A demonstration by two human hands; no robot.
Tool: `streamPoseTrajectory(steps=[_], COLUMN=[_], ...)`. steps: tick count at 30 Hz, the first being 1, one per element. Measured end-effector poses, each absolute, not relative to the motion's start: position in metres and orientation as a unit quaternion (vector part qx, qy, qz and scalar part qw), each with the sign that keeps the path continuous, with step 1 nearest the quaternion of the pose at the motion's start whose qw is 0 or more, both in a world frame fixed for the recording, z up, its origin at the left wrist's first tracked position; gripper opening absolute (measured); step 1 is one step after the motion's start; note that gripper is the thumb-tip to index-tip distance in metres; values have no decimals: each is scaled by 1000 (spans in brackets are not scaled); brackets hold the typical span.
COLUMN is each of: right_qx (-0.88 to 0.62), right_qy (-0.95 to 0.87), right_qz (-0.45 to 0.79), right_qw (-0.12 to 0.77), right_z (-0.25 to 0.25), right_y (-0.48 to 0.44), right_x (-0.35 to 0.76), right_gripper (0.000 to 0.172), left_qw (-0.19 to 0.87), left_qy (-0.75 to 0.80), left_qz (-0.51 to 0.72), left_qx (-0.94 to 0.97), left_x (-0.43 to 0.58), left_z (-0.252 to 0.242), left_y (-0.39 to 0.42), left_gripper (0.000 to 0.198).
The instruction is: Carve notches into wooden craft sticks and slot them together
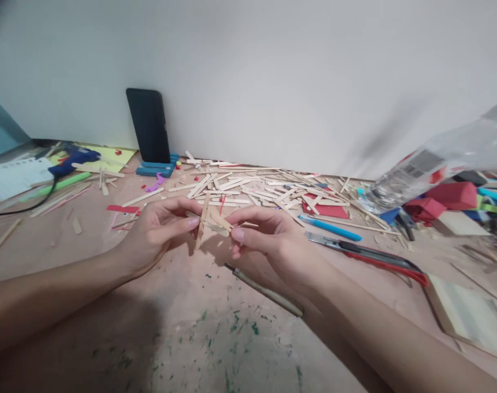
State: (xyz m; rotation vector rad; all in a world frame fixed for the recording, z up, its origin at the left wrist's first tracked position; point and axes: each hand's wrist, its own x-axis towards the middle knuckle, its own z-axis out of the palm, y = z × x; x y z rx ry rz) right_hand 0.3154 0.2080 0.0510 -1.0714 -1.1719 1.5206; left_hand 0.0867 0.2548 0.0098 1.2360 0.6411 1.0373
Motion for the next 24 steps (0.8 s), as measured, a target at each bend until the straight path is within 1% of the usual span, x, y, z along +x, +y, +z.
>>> streamPoseTrajectory(steps=[7,11,14,17,19,24], right_qx=[-434,-438,-444,-463,-468,-461], right_qy=[-501,-528,-556,-596,-608,-550], right_qz=[584,563,522,460,440,489], right_qw=[469,461,471,468,467,495], right_z=[46,41,43,50,55,52], right_y=[209,210,210,206,203,201], right_x=[322,325,323,318,315,314], right_gripper=[10,7,9,5,7,10], left_qw=[669,674,669,682,686,676], left_qy=[282,290,297,305,313,310], left_qz=[449,449,448,436,438,461], left_qx=[521,510,513,501,490,484], left_x=[86,86,87,88,88,87], left_z=[9,8,8,9,10,11], left_y=[256,257,257,257,257,257], left_gripper=[11,13,13,15,15,15])
